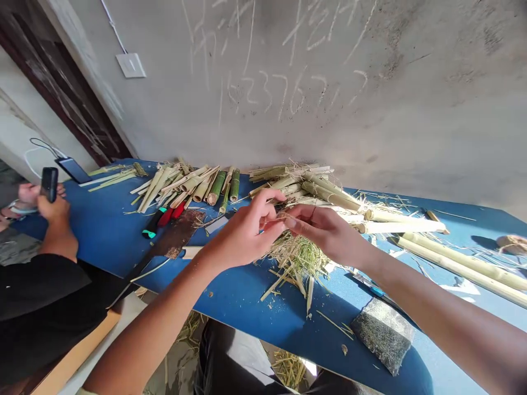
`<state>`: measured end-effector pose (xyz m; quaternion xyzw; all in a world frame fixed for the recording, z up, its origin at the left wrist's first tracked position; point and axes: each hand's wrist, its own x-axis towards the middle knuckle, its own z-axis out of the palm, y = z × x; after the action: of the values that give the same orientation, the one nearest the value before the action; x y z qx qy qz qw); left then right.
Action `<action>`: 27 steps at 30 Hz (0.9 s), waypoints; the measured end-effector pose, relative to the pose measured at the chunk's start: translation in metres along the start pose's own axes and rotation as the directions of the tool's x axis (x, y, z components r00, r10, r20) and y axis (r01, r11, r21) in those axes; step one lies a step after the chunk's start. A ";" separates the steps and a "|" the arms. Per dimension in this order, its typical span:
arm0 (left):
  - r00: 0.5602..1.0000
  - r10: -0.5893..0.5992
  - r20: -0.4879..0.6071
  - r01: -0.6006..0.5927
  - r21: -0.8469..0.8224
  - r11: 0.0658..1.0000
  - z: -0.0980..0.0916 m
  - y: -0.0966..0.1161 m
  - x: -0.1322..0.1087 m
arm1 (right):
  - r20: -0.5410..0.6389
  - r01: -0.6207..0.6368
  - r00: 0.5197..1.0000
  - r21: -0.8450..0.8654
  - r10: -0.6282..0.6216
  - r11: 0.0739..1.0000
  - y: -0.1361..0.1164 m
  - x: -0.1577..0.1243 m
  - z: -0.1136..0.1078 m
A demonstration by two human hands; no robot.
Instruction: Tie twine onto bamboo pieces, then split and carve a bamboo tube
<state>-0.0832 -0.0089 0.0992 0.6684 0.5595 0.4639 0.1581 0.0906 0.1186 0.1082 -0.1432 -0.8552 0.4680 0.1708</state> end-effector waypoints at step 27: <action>0.328 -0.668 -0.668 -0.097 -0.727 0.680 -0.172 -0.039 -0.250 | 0.262 -0.008 0.965 -0.103 0.035 0.995 0.048 0.080 0.037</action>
<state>-0.2295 -0.2732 0.0491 0.0747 0.4655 0.8716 0.1344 0.0066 0.1481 0.0609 -0.0978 -0.8913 0.4407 0.0431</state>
